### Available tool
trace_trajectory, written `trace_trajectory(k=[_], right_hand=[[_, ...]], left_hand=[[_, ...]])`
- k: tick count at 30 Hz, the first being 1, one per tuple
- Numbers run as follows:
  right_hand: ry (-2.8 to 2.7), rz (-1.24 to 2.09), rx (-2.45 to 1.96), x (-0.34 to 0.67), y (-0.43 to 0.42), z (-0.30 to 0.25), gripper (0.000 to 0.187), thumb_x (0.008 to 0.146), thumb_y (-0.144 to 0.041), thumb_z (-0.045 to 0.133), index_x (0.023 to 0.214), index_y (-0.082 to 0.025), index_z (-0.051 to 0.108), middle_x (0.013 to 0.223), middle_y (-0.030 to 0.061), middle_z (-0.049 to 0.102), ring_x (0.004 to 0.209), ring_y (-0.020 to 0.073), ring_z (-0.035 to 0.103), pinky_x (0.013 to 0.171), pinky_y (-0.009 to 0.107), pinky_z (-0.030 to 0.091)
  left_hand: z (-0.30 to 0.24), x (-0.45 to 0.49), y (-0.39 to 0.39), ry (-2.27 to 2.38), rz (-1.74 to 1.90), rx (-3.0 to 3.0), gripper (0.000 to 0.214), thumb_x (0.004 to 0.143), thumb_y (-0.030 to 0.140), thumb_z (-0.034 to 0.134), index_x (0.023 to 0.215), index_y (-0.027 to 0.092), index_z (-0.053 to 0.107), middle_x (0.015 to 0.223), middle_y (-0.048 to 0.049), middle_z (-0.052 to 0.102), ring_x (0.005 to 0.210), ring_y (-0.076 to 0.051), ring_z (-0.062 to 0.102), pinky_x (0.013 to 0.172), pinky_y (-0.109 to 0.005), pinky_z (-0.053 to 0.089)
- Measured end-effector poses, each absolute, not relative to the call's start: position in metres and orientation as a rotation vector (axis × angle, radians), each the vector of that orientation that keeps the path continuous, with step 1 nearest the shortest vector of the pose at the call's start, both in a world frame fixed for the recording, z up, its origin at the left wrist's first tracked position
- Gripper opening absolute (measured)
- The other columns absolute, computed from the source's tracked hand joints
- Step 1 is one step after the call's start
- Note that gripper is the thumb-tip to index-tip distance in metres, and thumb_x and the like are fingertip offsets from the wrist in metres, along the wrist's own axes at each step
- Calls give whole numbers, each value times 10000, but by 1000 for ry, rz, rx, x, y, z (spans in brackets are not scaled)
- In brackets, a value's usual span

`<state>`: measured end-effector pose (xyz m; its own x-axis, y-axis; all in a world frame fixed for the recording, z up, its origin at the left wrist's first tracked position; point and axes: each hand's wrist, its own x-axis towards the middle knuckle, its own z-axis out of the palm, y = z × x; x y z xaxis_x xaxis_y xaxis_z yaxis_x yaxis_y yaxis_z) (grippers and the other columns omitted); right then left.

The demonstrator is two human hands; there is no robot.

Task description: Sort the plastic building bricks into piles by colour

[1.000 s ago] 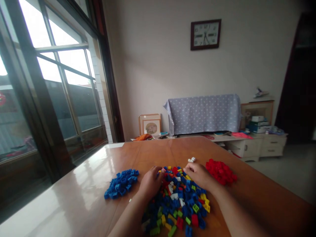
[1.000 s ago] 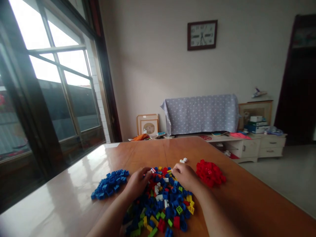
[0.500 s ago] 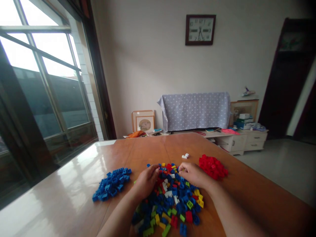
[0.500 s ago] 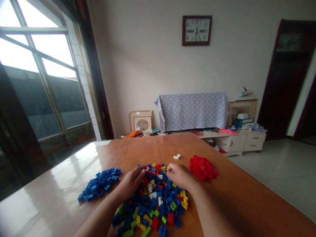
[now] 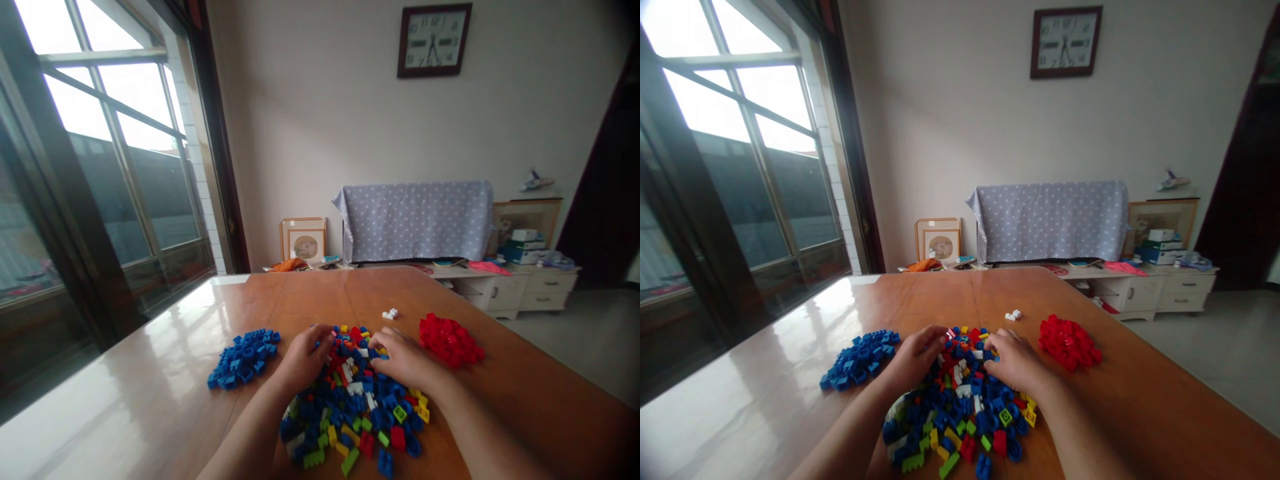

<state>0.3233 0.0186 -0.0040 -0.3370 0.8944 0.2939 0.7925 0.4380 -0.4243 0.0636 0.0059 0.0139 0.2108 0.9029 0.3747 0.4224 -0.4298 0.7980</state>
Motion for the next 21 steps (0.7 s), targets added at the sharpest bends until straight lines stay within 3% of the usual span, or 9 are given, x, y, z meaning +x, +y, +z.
trace_trajectory(k=[7, 12, 21], right_hand=[[-2082, 464, -1374, 323, 28, -12, 155, 747, -232, 610, 876, -207, 693, 828, 32, 686, 790, 194, 614, 710, 276, 436], [-1911, 744, -1221, 324, 27, -6, 279, 831, -288, 523, 1031, -191, 692, 887, 28, 727, 843, 208, 658, 750, 297, 485], [-1814, 908, -1116, 314, 19, 1, 267, 838, -402, 581, 993, -192, 637, 848, 14, 688, 809, 189, 633, 736, 293, 485]], left_hand=[[16, 66, 1, 1276, 1108, 2045, 334, 899, 455, 527, 1041, 224, 722, 1015, -63, 743, 956, -249, 658, 859, -303, 490], [21, 66, -3, 1290, 1014, 2157, 330, 941, 406, 469, 1097, 220, 692, 1063, -47, 734, 991, -216, 661, 857, -274, 489], [25, 70, -11, 1308, 938, 2315, 292, 936, 355, 495, 1145, 249, 669, 1086, -35, 721, 995, -208, 651, 868, -273, 500]])
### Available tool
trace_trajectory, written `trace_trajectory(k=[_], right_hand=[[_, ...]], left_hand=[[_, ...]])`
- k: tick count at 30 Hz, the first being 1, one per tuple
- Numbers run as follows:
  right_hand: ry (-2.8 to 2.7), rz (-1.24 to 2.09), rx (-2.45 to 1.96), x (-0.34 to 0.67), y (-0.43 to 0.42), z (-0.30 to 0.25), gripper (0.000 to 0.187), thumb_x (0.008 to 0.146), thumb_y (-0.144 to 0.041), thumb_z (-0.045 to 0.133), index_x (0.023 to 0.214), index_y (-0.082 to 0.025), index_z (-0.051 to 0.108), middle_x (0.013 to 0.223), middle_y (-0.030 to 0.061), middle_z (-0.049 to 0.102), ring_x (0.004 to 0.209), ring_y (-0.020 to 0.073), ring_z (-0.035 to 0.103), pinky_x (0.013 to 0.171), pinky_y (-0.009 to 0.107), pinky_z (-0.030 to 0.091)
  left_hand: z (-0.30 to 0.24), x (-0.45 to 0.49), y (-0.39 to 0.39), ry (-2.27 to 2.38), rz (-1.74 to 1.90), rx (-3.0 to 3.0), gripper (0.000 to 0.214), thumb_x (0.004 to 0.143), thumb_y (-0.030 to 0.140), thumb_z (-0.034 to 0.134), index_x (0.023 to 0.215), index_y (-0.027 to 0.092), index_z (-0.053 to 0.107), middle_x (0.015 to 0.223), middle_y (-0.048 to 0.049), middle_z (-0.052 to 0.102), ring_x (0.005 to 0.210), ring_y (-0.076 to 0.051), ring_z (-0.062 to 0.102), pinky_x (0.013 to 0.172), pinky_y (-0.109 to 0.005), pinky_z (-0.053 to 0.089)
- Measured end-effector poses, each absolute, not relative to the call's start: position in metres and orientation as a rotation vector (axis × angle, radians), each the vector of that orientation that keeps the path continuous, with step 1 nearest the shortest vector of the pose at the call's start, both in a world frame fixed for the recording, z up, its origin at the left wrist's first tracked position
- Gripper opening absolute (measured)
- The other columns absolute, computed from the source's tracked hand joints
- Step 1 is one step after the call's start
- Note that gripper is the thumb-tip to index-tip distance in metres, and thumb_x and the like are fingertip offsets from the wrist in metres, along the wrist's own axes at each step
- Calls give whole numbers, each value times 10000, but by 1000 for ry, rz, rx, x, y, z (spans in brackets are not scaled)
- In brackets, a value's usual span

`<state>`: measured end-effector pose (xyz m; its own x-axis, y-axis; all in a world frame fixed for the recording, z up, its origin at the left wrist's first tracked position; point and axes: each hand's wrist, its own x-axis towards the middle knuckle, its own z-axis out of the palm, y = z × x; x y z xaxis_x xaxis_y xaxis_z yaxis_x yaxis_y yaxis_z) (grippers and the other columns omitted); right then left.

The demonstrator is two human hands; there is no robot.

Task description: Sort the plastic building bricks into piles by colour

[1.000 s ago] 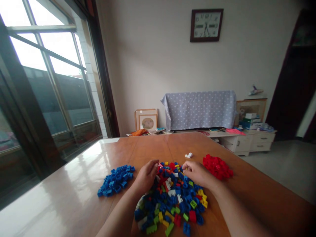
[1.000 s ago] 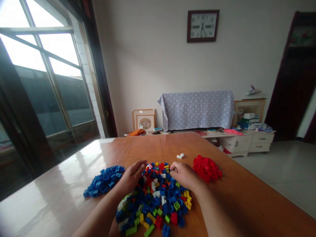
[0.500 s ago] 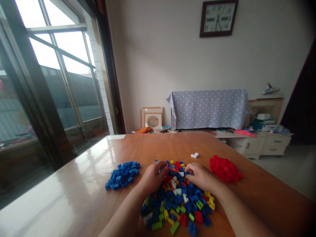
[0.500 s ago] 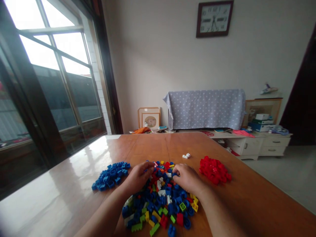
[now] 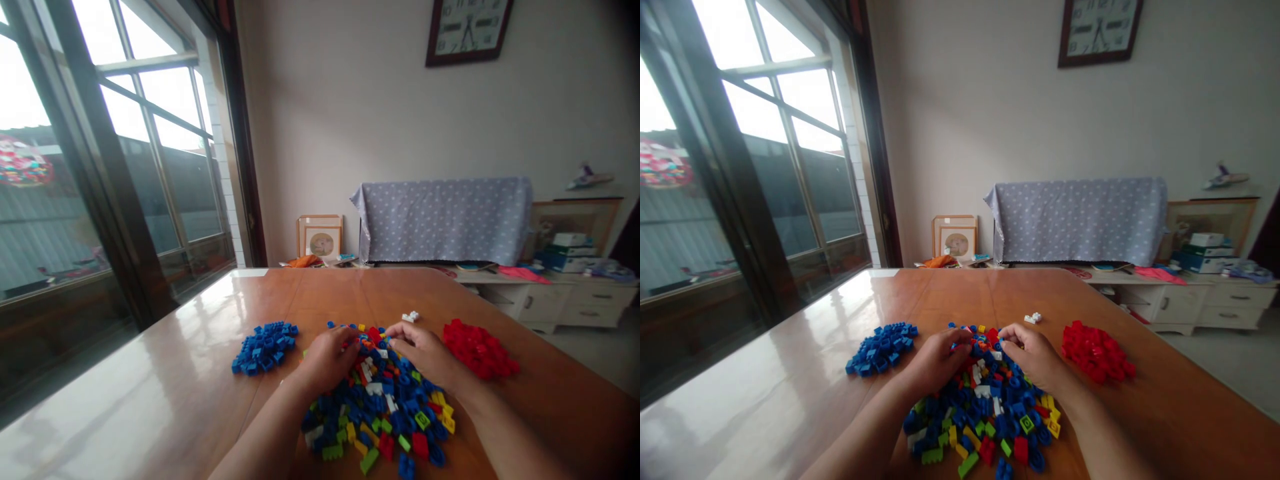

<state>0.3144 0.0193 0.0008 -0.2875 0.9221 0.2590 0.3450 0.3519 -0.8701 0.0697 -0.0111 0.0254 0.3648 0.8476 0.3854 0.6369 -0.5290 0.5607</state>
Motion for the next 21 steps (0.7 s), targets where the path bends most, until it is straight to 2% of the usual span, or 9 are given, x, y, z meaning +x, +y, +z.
trace_trajectory(k=[3, 6, 9, 13, 15, 18, 21], right_hand=[[-1799, 918, -1078, 306, 12, 4, 291, 841, -449, 590, 982, -195, 595, 818, 15, 665, 797, 191, 624, 726, 294, 483], [-1811, 975, -1025, 298, 4, 7, 298, 857, -468, 585, 985, -200, 555, 826, 21, 662, 791, 193, 622, 713, 295, 478], [-1830, 1042, -962, 292, -1, 7, 280, 883, -461, 575, 991, -207, 526, 851, 20, 668, 798, 187, 620, 698, 283, 470], [-1861, 1042, -955, 287, -2, 3, 280, 888, -466, 586, 982, -207, 534, 837, 13, 672, 780, 179, 621, 680, 272, 469], [-1867, 1047, -950, 286, -2, 1, 297, 890, -479, 583, 1010, -209, 548, 887, 28, 695, 830, 193, 643, 729, 285, 489], [-1842, 1021, -975, 288, 1, -1, 358, 890, -503, 574, 1109, -220, 562, 998, 52, 719, 951, 219, 664, 824, 310, 508], [-1807, 868, -1084, 296, 9, -5, 412, 874, -550, 562, 1119, -220, 599, 979, 55, 734, 932, 229, 679, 819, 322, 523]], left_hand=[[29, 73, -18, 1292, 943, 2360, 348, 895, 351, 567, 1232, 280, 622, 1143, -26, 699, 1043, -212, 634, 896, -281, 497], [33, 77, -25, 1247, 944, 2399, 385, 858, 336, 622, 1239, 280, 611, 1138, -29, 694, 1034, -211, 632, 896, -284, 494], [35, 80, -28, 1173, 942, 2435, 321, 851, 297, 630, 1169, 255, 641, 1111, -36, 697, 1017, -202, 633, 874, -270, 487], [31, 85, -27, 1181, 929, 2440, 184, 848, 276, 621, 1015, 218, 669, 973, -35, 708, 915, -185, 641, 774, -244, 481], [30, 85, -25, 1235, 934, 2439, 162, 845, 279, 616, 990, 223, 663, 951, -27, 705, 888, -179, 638, 754, -245, 471], [30, 75, -17, 1409, 963, 2434, 179, 846, 315, 612, 1005, 251, 662, 989, -20, 706, 928, -193, 628, 809, -282, 453], [33, 50, -6, 1770, 993, 2339, 177, 850, 334, 595, 995, 269, 672, 1032, -26, 700, 1017, -229, 594, 889, -345, 419]])
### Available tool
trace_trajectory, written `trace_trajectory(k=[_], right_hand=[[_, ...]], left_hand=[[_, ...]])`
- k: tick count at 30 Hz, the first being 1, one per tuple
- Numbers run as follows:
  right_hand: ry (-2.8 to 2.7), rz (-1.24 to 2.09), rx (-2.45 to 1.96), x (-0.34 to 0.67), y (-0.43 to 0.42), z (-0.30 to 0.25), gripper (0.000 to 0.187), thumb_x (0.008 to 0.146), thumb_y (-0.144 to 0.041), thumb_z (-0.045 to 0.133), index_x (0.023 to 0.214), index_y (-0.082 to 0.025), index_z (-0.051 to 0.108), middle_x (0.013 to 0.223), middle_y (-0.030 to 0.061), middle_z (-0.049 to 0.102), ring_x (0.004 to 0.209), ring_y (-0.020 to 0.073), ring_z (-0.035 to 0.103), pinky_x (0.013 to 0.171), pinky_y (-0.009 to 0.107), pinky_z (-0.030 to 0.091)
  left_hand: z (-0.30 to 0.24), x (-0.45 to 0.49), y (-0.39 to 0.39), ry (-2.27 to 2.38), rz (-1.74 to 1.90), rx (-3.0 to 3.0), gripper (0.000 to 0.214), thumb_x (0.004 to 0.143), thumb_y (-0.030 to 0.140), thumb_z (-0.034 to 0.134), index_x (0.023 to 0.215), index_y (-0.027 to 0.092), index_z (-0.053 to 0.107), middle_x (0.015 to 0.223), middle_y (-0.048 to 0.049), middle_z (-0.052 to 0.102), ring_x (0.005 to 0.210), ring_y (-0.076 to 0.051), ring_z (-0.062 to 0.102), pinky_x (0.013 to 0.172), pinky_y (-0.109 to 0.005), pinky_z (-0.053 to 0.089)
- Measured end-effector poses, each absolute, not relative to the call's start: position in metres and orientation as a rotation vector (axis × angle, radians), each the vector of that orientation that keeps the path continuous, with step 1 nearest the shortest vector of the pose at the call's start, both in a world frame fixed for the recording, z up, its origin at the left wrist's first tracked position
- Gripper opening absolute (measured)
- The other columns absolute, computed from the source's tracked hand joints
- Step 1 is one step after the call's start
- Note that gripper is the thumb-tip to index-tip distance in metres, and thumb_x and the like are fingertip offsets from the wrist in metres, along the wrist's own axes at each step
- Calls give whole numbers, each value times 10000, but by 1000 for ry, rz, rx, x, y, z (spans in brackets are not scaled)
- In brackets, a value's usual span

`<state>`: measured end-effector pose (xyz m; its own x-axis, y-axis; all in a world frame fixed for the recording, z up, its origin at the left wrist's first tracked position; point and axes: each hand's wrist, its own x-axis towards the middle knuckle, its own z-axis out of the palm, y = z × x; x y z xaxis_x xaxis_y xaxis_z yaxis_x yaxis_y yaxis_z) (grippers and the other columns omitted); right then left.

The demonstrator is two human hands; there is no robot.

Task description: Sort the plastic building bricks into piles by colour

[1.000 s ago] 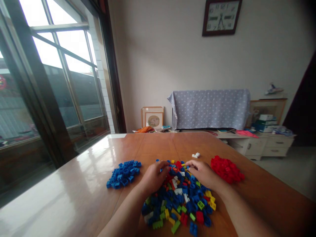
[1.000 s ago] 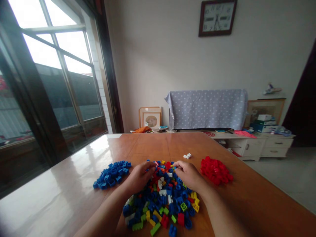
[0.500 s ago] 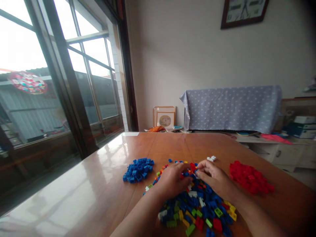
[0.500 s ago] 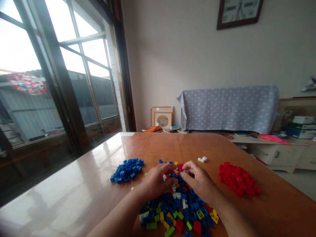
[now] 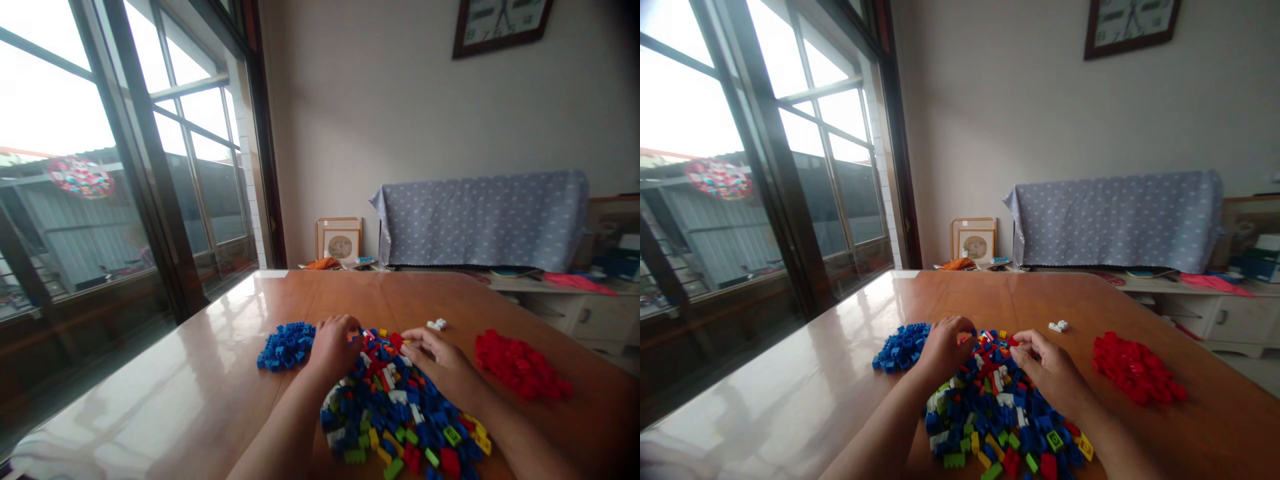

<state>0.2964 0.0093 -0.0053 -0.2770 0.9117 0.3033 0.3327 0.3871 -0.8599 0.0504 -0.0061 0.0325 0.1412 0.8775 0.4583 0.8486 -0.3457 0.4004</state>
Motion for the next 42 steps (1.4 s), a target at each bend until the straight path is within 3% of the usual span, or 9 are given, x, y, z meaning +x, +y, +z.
trace_trajectory(k=[4, 10, 14, 19, 27, 31, 37, 42], right_hand=[[-1783, 650, -1177, 310, 23, -14, 402, 858, -575, 550, 1006, -220, 665, 895, 43, 747, 839, 224, 686, 748, 304, 531], [-1790, 539, -1221, 320, 31, -16, 406, 854, -583, 516, 916, -219, 685, 835, 32, 742, 803, 221, 673, 702, 284, 515], [-1806, 538, -1232, 321, 29, -15, 385, 863, -563, 504, 895, -220, 675, 811, 29, 721, 790, 219, 654, 702, 288, 504], [-1798, 517, -1232, 322, 29, -14, 344, 869, -533, 516, 868, -226, 671, 817, 30, 704, 816, 228, 644, 724, 302, 494], [-1770, 490, -1245, 325, 31, -15, 323, 878, -508, 521, 878, -222, 672, 833, 27, 710, 819, 223, 645, 751, 301, 490], [-1772, 491, -1261, 325, 31, -14, 331, 882, -516, 517, 871, -224, 674, 814, 17, 712, 784, 216, 639, 735, 298, 485], [-1763, 519, -1247, 321, 26, -9, 336, 885, -518, 520, 874, -217, 668, 795, 12, 702, 768, 208, 635, 700, 289, 472], [-1778, 540, -1229, 318, 26, -10, 293, 891, -465, 514, 893, -216, 669, 808, 12, 704, 766, 201, 638, 692, 290, 473]], left_hand=[[28, 11, 5, 2356, 941, 2027, 178, 823, 356, 608, 958, 282, 697, 1118, -62, 662, 1132, -301, 512, 947, -436, 373], [17, -17, 7, 2740, 904, 1683, 202, 823, 372, 575, 951, 302, 714, 1378, -63, 538, 1341, -354, 348, 1026, -524, 309], [12, -21, 9, 2822, 873, 1543, 226, 844, 378, 537, 942, 291, 721, 1454, -62, 485, 1424, -371, 236, 1060, -576, 258], [5, -23, 11, 2811, 876, 1550, 275, 878, 368, 480, 934, 285, 737, 1450, -73, 498, 1425, -394, 227, 1060, -627, 215], [3, -21, 12, 2797, 858, 1561, 286, 882, 365, 477, 977, 267, 729, 1462, -84, 482, 1435, -397, 195, 1076, -618, 189], [8, -18, 11, 2795, 957, 1606, 293, 889, 359, 485, 1041, 271, 720, 1459, -77, 485, 1433, -381, 208, 1085, -594, 211], [10, -6, 18, 2359, 1136, 1971, 308, 945, 338, 445, 1088, 244, 701, 1188, -80, 663, 1142, -256, 552, 984, -369, 399], [-2, 16, 24, 1915, 1064, 2075, 317, 956, 355, 448, 1091, 214, 697, 1075, -68, 728, 1016, -200, 645, 870, -274, 457]])
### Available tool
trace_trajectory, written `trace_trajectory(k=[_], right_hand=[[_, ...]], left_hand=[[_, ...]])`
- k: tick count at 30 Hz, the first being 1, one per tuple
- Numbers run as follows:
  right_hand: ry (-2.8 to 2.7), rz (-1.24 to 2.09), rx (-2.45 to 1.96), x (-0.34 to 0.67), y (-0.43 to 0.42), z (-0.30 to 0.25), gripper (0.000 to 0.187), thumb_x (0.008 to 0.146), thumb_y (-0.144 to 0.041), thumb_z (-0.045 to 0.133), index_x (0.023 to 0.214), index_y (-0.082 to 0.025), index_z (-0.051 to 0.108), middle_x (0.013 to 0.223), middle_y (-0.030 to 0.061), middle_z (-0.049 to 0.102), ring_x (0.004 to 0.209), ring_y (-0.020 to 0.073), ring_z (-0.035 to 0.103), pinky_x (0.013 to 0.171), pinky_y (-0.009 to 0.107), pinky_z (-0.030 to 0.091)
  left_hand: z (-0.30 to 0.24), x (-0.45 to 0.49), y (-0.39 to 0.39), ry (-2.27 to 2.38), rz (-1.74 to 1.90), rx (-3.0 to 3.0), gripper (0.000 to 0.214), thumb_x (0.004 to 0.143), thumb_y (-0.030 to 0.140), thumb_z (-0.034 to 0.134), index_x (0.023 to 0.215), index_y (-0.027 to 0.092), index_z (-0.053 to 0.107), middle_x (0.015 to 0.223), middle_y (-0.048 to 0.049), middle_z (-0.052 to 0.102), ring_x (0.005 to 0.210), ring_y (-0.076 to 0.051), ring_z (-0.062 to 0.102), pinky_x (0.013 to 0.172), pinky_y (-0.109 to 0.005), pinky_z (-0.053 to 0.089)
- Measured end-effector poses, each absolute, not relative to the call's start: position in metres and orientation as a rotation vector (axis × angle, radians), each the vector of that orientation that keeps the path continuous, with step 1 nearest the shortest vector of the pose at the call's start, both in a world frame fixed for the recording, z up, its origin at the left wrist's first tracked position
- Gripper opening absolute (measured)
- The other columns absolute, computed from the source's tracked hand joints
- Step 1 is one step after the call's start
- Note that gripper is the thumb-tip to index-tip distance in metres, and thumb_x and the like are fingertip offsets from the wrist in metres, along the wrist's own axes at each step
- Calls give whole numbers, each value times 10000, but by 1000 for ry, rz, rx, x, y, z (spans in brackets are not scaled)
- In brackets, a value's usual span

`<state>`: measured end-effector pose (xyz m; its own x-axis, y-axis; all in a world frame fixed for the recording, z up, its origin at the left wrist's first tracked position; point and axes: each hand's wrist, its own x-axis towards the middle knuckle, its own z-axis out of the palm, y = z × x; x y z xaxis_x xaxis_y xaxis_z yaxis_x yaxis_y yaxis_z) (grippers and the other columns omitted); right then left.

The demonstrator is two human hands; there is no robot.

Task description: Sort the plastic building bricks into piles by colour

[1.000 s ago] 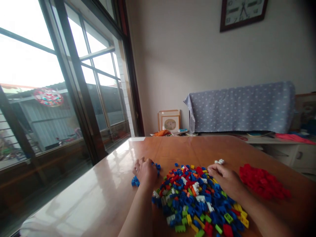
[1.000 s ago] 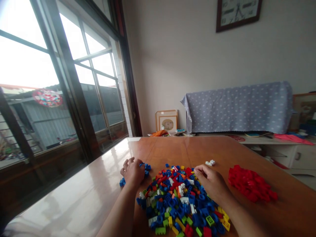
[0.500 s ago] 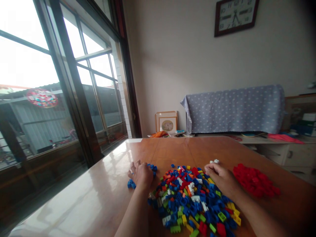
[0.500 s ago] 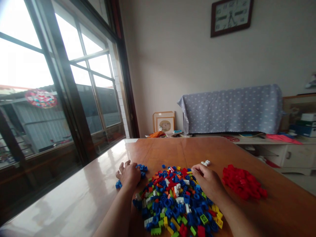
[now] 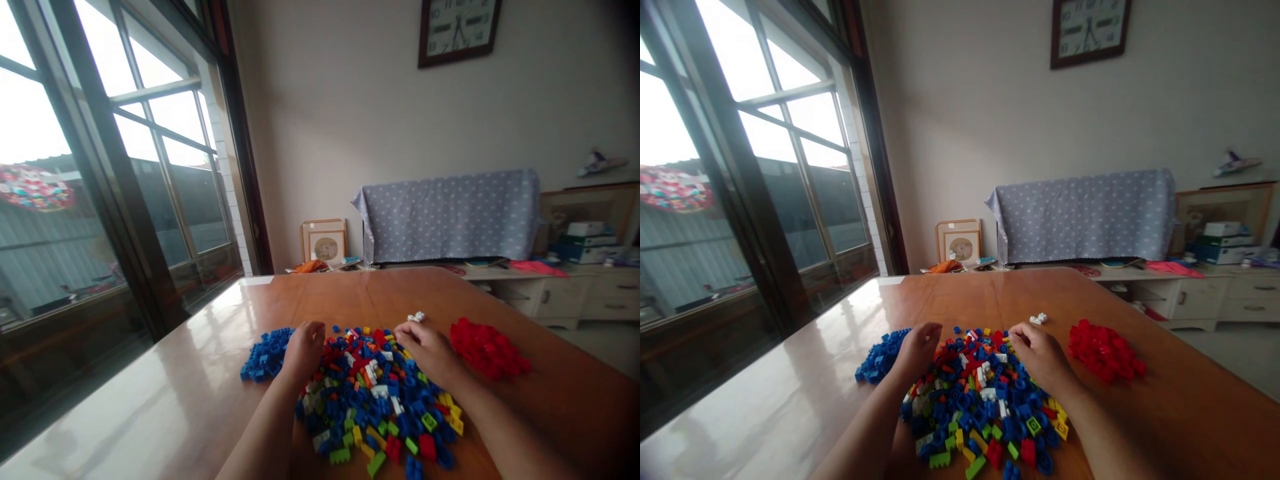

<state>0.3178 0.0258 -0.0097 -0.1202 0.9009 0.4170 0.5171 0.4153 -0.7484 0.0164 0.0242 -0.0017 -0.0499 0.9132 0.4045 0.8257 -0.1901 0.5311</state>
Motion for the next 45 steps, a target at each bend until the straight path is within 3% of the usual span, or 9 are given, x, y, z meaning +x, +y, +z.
trace_trajectory(k=[6, 14, 21, 31, 45], right_hand=[[-1810, 593, -1179, 313, 24, -11, 209, 866, -350, 532, 947, -221, 676, 888, 15, 725, 838, 206, 662, 758, 306, 493], [-2036, 453, -1116, 294, 1, 8, 153, 822, -271, 597, 930, -232, 698, 964, 47, 688, 963, 227, 614, 867, 336, 463], [-2260, 375, -1050, 281, -9, 5, 355, 722, -365, 759, 1058, -277, 688, 1105, 49, 667, 1068, 264, 563, 933, 374, 427], [-2178, 395, -1039, 283, 0, -3, 96, 827, -255, 639, 893, -251, 708, 1003, 38, 679, 981, 221, 595, 902, 341, 443], [-2064, 475, -1089, 287, 3, -2, 215, 932, -309, 518, 912, -213, 709, 928, 50, 680, 923, 203, 613, 839, 310, 461]], left_hand=[[-4, 33, 16, 1785, 827, 2171, 449, 958, 510, 403, 1139, 210, 685, 1124, -94, 722, 1060, -240, 651, 862, -287, 470], [-6, 42, 14, 1664, 735, 2298, 435, 971, 508, 370, 1141, 242, 669, 1122, -84, 713, 1045, -233, 653, 886, -278, 462], [-9, 47, 15, 1693, 756, 2277, 390, 957, 479, 419, 1172, 259, 658, 1135, -73, 710, 1067, -230, 643, 917, -279, 458], [-3, 49, 12, 1656, 756, 2294, 338, 940, 451, 466, 1107, 249, 679, 1067, -71, 705, 973, -219, 649, 825, -268, 464], [12, 54, 4, 1560, 756, 2347, 282, 931, 395, 505, 1087, 270, 704, 1059, -56, 693, 1015, -218, 634, 894, -278, 455]])
